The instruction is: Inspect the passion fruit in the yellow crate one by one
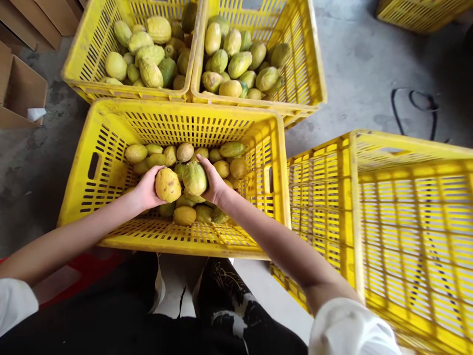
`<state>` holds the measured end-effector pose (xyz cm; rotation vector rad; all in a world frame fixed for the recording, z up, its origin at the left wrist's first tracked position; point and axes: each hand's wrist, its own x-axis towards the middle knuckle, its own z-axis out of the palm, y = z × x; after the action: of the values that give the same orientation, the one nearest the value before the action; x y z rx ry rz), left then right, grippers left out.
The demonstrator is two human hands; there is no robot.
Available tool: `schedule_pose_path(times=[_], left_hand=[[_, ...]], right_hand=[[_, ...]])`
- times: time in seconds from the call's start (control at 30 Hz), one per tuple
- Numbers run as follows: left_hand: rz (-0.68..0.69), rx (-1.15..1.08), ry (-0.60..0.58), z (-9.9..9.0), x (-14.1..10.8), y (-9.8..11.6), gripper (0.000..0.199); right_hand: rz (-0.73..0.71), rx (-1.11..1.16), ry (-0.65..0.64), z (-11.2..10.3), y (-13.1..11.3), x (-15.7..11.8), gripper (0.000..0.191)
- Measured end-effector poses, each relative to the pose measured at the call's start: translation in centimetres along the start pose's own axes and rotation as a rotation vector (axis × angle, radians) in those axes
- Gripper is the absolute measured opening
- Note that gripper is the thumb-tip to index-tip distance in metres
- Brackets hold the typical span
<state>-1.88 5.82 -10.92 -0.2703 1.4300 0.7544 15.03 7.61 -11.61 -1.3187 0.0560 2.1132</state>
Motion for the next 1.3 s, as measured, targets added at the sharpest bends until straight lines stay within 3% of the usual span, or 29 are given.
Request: schedule_pose_path(times=[0.4, 0.67, 1.0, 1.3], left_hand=[[0.014, -0.063, -0.105, -0.7, 0.9, -0.2, 0.023], [0.025, -0.073, -0.177, -0.9, 0.8, -0.1, 0.027], [0.0, -0.12, -0.116, -0.4, 0.1, -0.5, 0.029], [0.064, -0.139, -0.079, -0.1, -0.5, -0.2, 0.019]], right_hand=[[-0.006, -0.061, -0.105, -2.3, 0.4, 2.6, 0.042], [-0.02, -0.002, -0.046, -1.5, 0.0, 2.0, 0.044], [0.019, -0.004, -0.055, -1.2, 0.7, 1.5, 0.043], [0.044, -0.009, -0.036, -1.8, 0.5, 2.4, 0.04]])
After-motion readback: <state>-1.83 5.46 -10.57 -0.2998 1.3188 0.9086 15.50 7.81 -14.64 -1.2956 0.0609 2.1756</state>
